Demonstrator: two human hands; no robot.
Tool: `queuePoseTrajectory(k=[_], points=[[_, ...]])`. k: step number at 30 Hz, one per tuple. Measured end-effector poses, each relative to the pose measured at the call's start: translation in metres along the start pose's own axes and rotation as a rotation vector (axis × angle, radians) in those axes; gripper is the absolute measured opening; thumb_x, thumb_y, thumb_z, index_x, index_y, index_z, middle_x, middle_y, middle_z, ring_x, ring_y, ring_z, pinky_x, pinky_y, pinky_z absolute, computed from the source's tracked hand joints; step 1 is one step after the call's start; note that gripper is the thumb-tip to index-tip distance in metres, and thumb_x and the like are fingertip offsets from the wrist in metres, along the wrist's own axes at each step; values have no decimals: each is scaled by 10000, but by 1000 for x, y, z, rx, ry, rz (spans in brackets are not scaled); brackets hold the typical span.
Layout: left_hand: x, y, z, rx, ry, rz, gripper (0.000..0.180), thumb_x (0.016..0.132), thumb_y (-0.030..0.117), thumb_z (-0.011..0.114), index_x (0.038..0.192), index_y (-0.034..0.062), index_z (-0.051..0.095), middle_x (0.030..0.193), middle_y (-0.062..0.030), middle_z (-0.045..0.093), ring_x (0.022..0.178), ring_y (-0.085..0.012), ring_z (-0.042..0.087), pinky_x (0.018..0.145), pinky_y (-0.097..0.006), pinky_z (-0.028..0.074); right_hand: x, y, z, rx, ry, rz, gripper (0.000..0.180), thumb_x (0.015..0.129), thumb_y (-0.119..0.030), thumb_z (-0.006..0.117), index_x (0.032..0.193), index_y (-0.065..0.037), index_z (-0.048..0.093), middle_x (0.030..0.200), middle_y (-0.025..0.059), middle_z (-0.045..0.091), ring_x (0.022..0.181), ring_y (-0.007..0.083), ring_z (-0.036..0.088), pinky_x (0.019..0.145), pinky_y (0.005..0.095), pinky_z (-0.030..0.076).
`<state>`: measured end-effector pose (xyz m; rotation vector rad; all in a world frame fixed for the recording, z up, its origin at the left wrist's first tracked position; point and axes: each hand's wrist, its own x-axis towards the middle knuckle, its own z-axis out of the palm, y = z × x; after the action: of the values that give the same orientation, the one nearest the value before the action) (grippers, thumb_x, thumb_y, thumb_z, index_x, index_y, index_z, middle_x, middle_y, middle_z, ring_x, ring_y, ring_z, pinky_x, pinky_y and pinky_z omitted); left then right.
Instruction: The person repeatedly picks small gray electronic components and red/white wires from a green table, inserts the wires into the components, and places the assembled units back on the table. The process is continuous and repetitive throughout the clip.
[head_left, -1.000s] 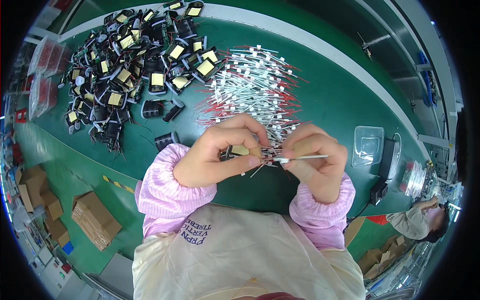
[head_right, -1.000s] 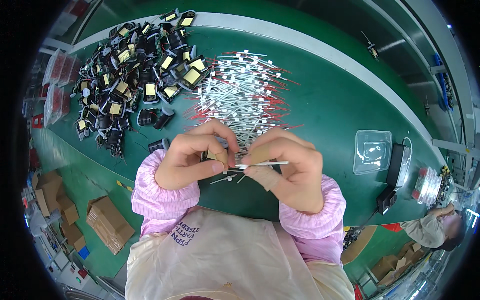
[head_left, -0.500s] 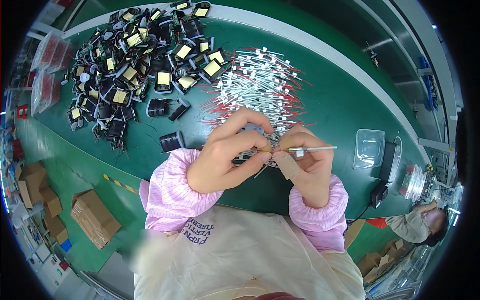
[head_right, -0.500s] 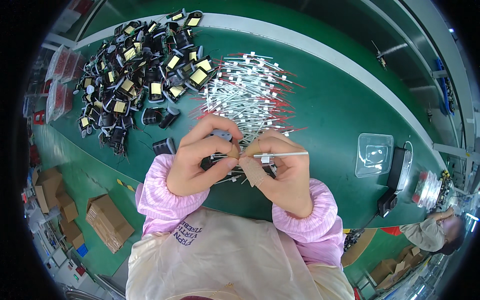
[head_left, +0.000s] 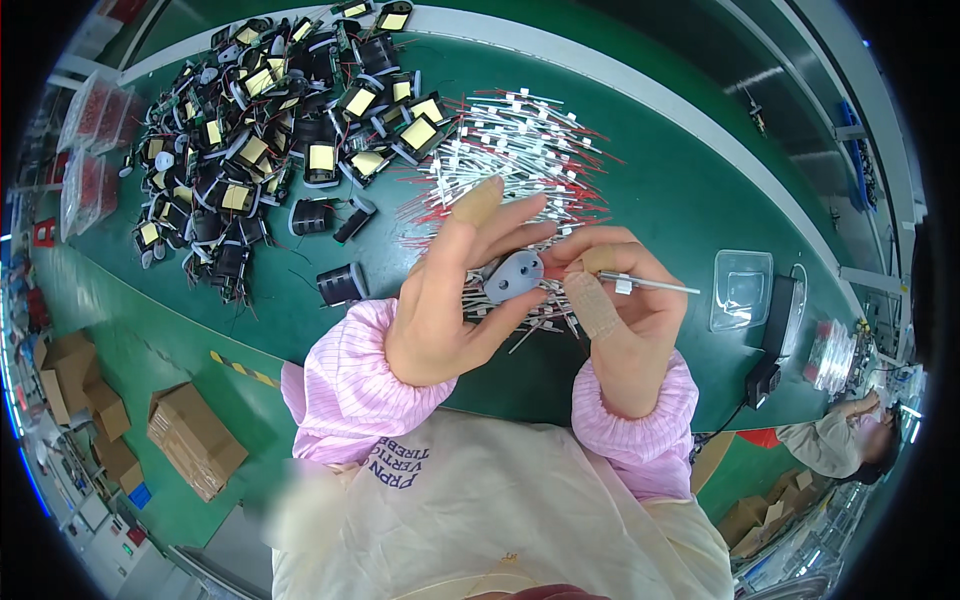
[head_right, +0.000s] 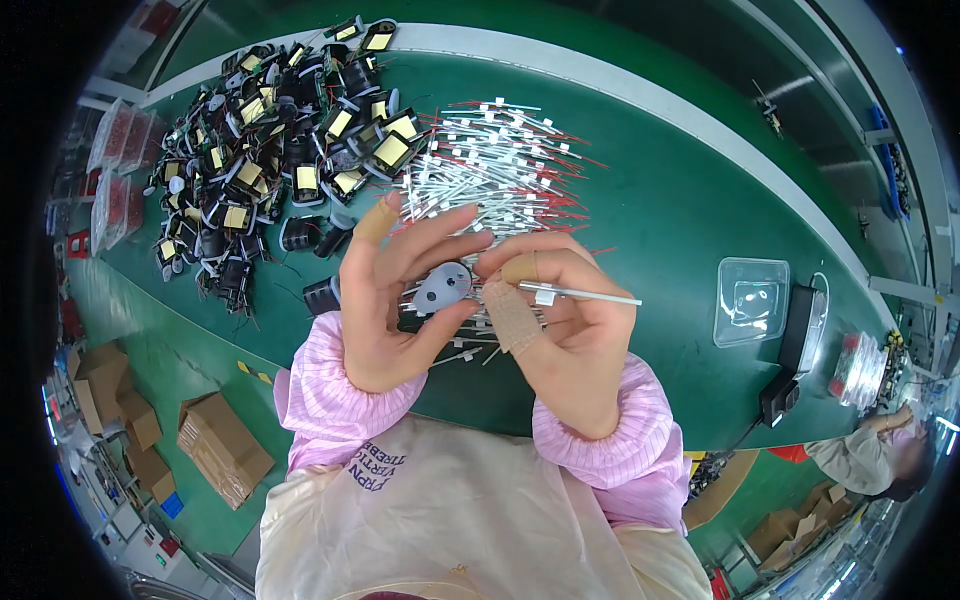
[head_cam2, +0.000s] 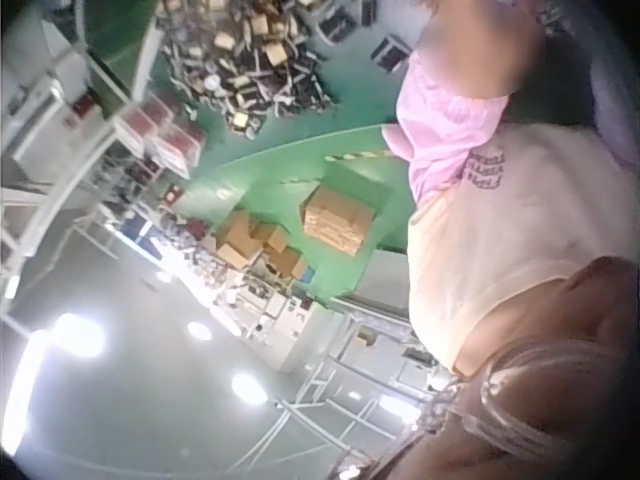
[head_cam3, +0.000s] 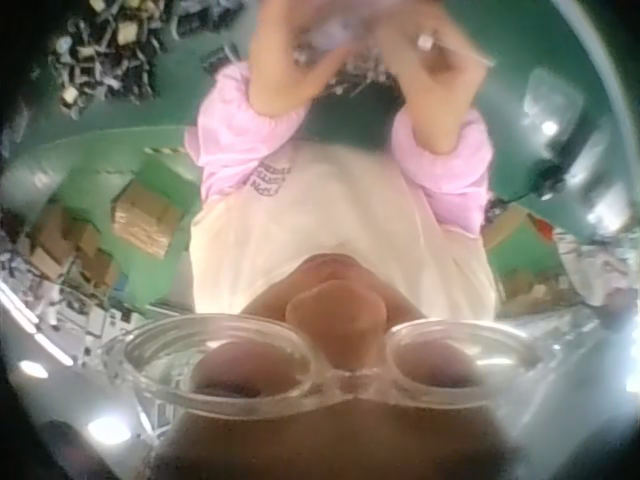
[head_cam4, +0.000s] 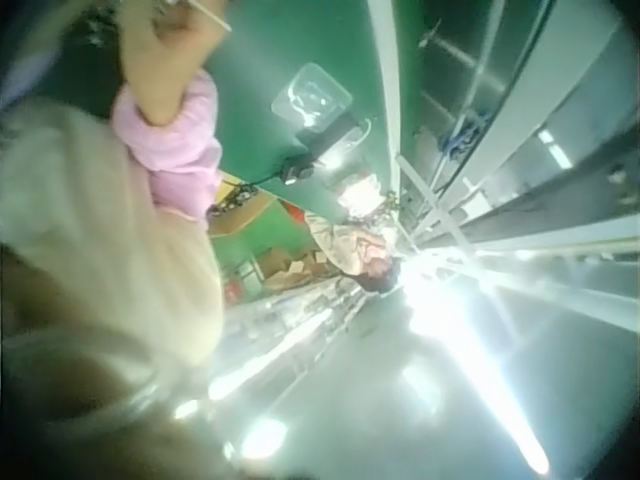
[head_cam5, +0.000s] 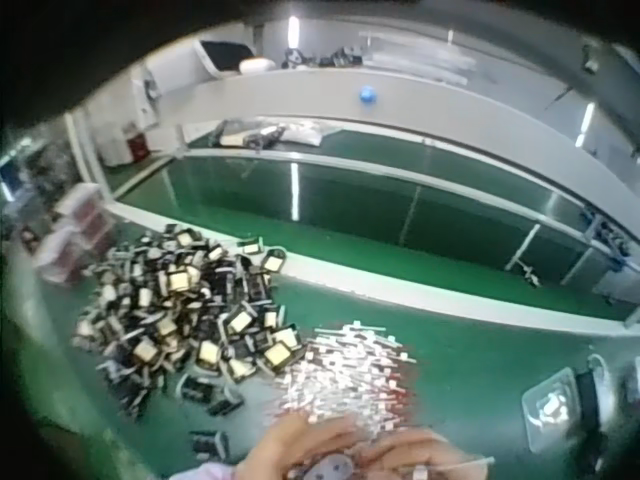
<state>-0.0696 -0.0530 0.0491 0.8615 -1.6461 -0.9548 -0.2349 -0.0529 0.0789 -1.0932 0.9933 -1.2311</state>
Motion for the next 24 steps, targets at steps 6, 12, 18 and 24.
queuePoseTrajectory(k=[6, 12, 18, 24], points=[[-4, -5, -1, 128, 18, 131, 933, 771, -92, 694, 1467, 52, 89, 1185, -271, 609, 1083, -348, 636, 895, -385, 527, -1, -6, 2, -277, -42, -202, 154, 730, 142, 641, 858, 58, 627, 961, 161, 644, 853, 178, 640, 676, 269, 506], [1, -1, -5, 180, -10, 161, 946, 759, -72, 716, 1463, 48, 96, 1168, -262, 620, 1054, -333, 654, 870, -361, 544, -1, -11, 0, -445, -111, -312, 180, 702, 133, 664, 851, 38, 631, 940, 162, 648, 751, 172, 645, 609, 263, 504], [3, -4, -4, 242, 1, 269, 970, 762, -54, 726, 1470, 57, 73, 1139, -265, 629, 1015, -340, 668, 828, -362, 565, 2, -12, -5, -513, -150, -320, 201, 688, 118, 688, 854, 14, 643, 942, 133, 652, 701, 158, 632, 589, 259, 500], [6, 1, -9, 276, -64, 268, 1010, 777, -22, 738, 1473, 87, 13, 1143, -289, 616, 1005, -361, 668, 812, -384, 572, 3, -14, -2, -549, -147, -343, 171, 685, 101, 703, 821, 14, 648, 924, 119, 647, 690, 171, 635, 590, 272, 507]])
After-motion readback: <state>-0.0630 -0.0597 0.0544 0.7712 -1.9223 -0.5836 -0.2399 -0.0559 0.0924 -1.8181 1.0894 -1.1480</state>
